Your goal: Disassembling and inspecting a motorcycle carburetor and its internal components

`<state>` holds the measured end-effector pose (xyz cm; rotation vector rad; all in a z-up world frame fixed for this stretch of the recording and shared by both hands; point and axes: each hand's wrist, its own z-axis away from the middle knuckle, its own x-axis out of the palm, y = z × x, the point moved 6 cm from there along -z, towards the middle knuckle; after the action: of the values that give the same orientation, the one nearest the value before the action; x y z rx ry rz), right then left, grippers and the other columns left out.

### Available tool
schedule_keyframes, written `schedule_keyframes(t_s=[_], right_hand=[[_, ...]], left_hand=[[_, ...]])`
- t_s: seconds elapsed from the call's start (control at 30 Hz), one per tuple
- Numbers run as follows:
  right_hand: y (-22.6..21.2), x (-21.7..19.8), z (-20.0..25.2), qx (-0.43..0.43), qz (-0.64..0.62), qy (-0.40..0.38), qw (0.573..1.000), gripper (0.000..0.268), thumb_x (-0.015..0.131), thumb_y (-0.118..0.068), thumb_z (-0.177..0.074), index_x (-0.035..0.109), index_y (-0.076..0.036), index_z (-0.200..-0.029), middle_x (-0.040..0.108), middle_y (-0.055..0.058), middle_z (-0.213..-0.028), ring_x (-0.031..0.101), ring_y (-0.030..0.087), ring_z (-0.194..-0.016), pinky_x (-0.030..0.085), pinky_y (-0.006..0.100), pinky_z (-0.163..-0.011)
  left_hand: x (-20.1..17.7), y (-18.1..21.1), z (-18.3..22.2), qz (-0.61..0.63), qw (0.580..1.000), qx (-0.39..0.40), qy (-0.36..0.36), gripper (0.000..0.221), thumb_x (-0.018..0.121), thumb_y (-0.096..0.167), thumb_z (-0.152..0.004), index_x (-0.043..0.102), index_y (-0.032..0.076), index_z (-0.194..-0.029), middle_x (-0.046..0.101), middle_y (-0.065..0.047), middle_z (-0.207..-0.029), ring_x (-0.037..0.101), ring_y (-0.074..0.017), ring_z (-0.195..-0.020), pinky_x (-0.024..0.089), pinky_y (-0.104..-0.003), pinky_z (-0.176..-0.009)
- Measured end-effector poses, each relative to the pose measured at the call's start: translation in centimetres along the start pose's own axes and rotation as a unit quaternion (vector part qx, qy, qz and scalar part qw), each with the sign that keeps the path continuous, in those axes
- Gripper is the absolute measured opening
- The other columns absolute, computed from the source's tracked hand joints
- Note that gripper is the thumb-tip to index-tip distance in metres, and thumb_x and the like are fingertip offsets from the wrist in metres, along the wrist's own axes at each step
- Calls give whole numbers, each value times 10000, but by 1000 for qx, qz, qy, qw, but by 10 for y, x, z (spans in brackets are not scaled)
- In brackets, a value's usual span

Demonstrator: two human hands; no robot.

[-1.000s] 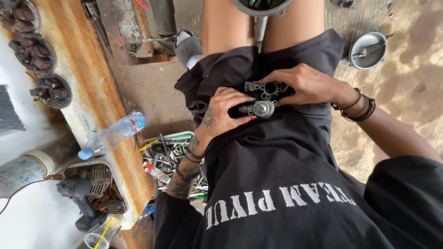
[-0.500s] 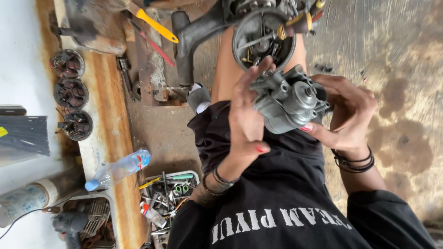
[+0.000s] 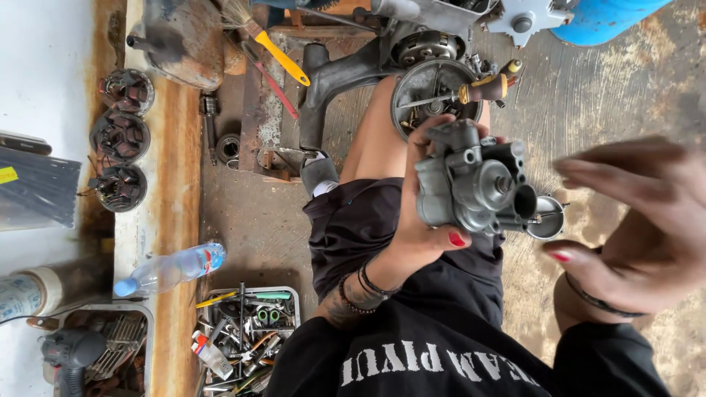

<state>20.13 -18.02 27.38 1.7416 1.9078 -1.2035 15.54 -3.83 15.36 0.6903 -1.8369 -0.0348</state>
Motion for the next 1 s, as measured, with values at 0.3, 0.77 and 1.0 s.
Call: schedule_keyframes(t_s=[0.3,0.77,1.0], right_hand=[[-11,15,-29,5,-38,-15,999,503,792,-296,-747,712,125,-1010,699,317,-994,711,359,-900,583,394,-734],[-22,21,-35,-2,-4,80,997,515,645,-310,-846,705,187,-968,641,334,-899,654,414,-806,590,525,-813],[-19,23,-34,8,12,71,997,543,615,-336,-874,712,187,-983,650,337,-924,651,425,-843,575,567,-862]], left_hand=[[15,2,11,-36,997,-63,10,1005,887,386,-871,263,83,-1598,510,-87,-1499,547,-289,-1464,455,-462,-1297],[17,5,8,-6,996,-84,28,1041,909,453,-821,302,75,-1578,514,-136,-1496,544,-208,-1413,448,-403,-1277],[14,1,8,-13,996,-85,34,1038,906,481,-806,334,72,-1569,551,-130,-1476,563,-221,-1406,449,-413,-1272]])
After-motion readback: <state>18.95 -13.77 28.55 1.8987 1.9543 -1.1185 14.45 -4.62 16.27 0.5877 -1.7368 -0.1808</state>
